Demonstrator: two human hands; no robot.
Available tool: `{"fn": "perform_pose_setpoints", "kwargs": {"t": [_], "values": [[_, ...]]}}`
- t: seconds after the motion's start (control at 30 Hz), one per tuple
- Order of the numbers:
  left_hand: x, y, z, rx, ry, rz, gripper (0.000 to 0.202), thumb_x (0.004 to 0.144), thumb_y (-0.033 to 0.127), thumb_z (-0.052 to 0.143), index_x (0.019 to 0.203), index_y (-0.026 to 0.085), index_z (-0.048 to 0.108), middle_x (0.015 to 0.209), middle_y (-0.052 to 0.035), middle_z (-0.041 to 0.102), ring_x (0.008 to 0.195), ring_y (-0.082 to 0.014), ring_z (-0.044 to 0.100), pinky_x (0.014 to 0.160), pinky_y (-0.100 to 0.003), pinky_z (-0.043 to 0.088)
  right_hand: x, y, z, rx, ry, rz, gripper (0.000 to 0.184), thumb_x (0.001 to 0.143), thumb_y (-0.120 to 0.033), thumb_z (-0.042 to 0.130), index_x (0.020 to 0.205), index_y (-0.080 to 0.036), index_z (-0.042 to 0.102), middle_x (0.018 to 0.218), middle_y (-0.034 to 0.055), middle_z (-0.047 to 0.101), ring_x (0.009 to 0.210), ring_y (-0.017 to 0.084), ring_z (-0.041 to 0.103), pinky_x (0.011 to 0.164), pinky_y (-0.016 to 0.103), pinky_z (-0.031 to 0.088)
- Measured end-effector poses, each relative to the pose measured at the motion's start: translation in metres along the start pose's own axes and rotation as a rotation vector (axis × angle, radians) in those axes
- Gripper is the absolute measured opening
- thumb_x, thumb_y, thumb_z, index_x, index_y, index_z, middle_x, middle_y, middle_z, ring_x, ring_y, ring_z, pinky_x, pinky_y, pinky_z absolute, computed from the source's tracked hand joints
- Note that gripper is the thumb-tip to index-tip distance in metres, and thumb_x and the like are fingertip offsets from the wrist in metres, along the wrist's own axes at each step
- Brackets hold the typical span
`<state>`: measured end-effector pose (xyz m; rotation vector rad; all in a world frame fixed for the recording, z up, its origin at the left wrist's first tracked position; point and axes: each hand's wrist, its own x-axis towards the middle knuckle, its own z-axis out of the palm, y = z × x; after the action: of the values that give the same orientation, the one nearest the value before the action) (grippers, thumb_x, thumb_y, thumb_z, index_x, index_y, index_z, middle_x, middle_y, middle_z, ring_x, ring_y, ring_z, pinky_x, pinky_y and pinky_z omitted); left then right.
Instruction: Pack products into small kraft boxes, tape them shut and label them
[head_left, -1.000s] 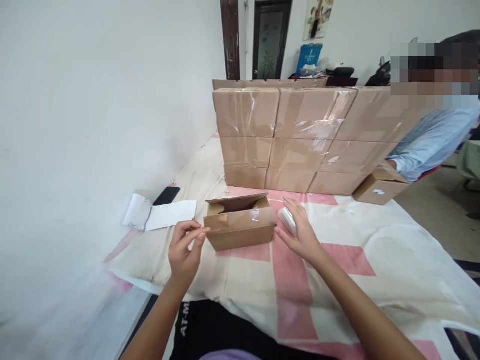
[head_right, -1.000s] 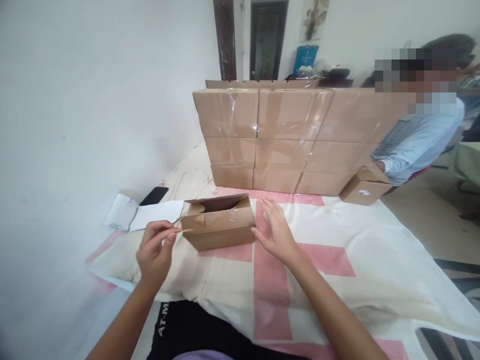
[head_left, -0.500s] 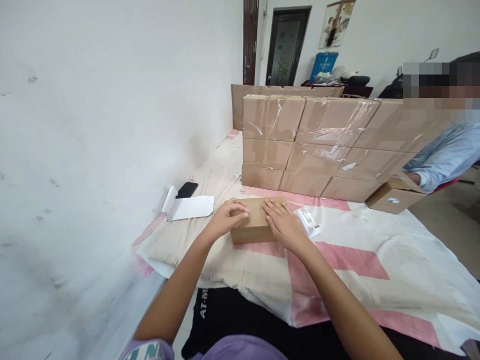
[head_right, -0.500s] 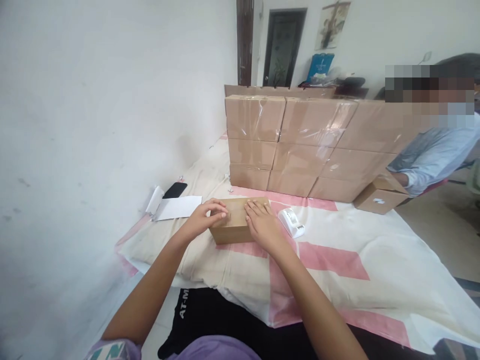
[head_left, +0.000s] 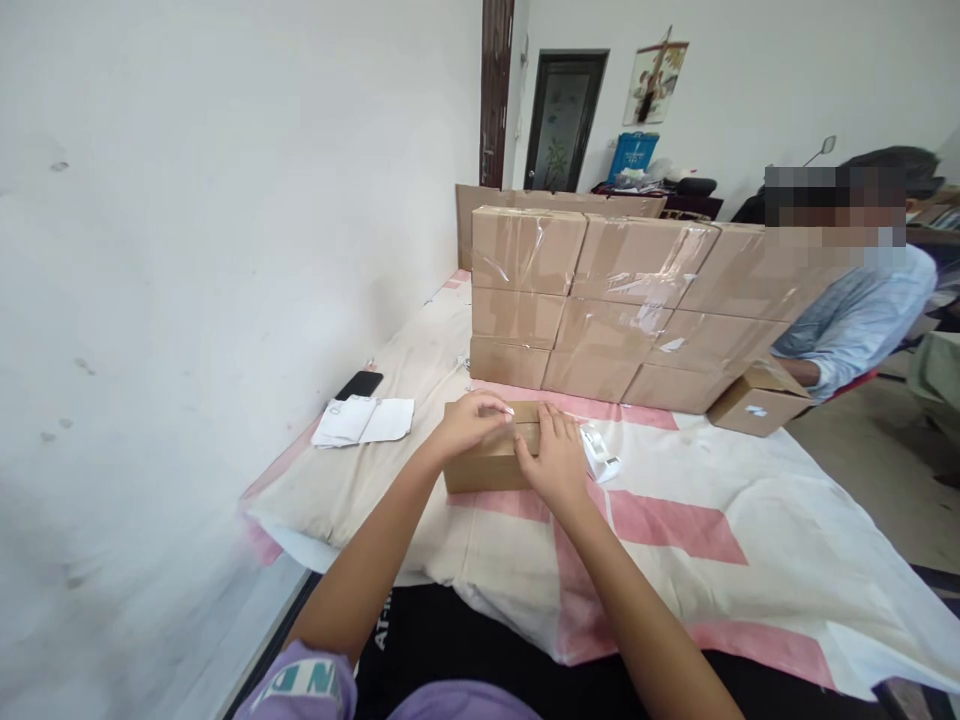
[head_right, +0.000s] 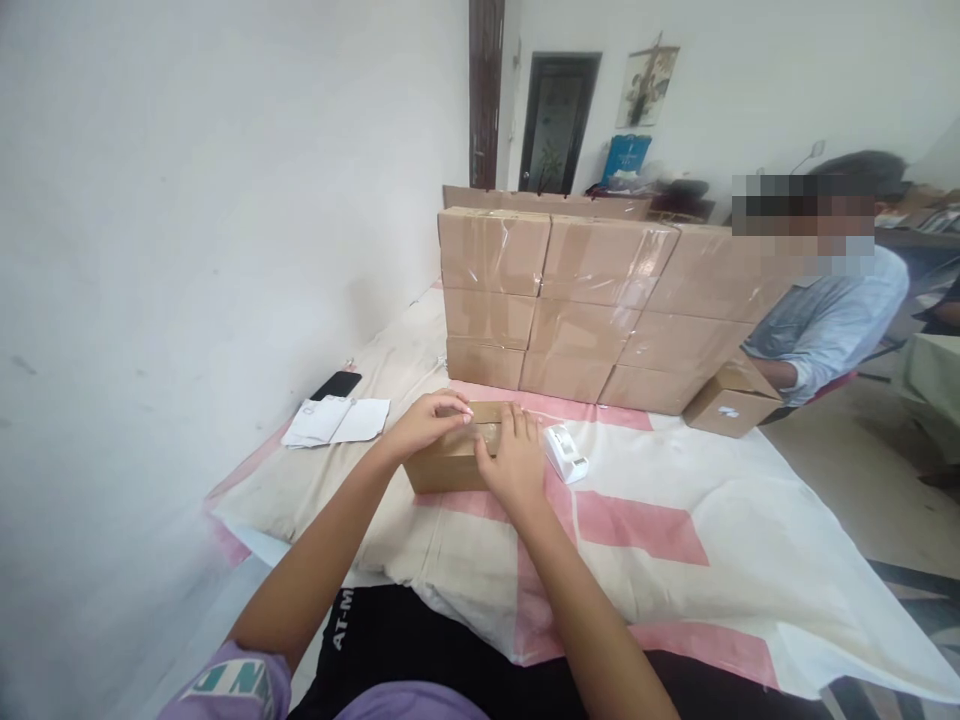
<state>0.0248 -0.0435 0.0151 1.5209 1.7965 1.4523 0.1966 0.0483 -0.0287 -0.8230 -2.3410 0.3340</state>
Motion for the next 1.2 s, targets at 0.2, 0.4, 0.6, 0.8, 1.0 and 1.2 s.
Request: {"fn": "perform_pose_setpoints", "kwargs": {"t": [0.2,0.4,0.6,0.8,1.0,1.2], "values": [[0.018,-0.008,0.032,0.097,-0.058,0.032,0.014,0.085,0.033,0.069,0.083,0.024,0.08,0.112,-0.0081,0.07,0.107,-0.0247,0.067,0.098,-0.042,0.053,-0.004,0.022,-0.012,0.258,-0.19,0.054,0.068,0.102,-0.043,0.04,0.163,-0.019,0.022,0.162,0.0182,0.043,0.149,0.035,0.043,0.116,0.058,0.042],[0.019,-0.01,0.037,0.23,-0.081,-0.01,0.01,0.083,0.027,0.069,0.081,0.024,0.079,0.122,-0.0096,0.066,0.116,-0.0298,0.063,0.105,-0.05,0.048,-0.006,0.032,-0.023,0.332,-0.261,0.052,0.072,0.103,-0.041,0.039,0.166,-0.02,0.011,0.166,0.0147,0.035,0.152,0.032,0.04,0.121,0.056,0.039],[0.014,-0.005,0.036,0.292,-0.073,-0.022,0.016,0.085,0.031,0.069,0.099,0.026,0.076,0.139,-0.0098,0.061,0.132,-0.0319,0.055,0.111,-0.05,0.044,-0.017,0.046,-0.034,0.411,-0.304,0.02,0.077,0.099,-0.039,0.049,0.165,-0.027,0.012,0.162,0.0131,0.044,0.145,0.03,0.05,0.115,0.054,0.045],[0.01,0.003,0.038,0.371,-0.014,-0.025,0.046,0.088,0.034,0.067,0.133,0.028,0.062,0.141,-0.0094,0.062,0.122,-0.0333,0.06,0.101,-0.048,0.049,-0.09,0.134,-0.087,0.034,0.282,0.33,0.053,0.09,-0.044,0.052,0.132,-0.013,0.061,0.135,0.0202,0.067,0.131,0.037,0.06,0.115,0.06,0.041],[0.016,0.0,0.046,0.457,0.025,-0.016,0.027,0.092,0.03,0.059,0.116,0.026,0.071,0.126,-0.0094,0.068,0.117,-0.0345,0.058,0.102,-0.05,0.044,-0.21,0.206,-0.172,-0.5,0.163,1.057,0.044,0.089,-0.05,0.043,0.096,-0.02,0.075,0.105,0.0273,0.074,0.107,0.047,0.069,0.09,0.057,0.054],[0.021,0.0,0.048,0.493,0.0,-0.048,0.022,0.093,0.028,0.059,0.109,0.027,0.073,0.127,-0.0074,0.068,0.118,-0.0336,0.058,0.102,-0.049,0.044,-0.233,0.24,-0.182,-0.299,-0.49,0.97,0.043,0.077,-0.055,0.059,0.1,-0.026,0.082,0.115,0.0175,0.077,0.106,0.044,0.072,0.095,0.053,0.054]]}}
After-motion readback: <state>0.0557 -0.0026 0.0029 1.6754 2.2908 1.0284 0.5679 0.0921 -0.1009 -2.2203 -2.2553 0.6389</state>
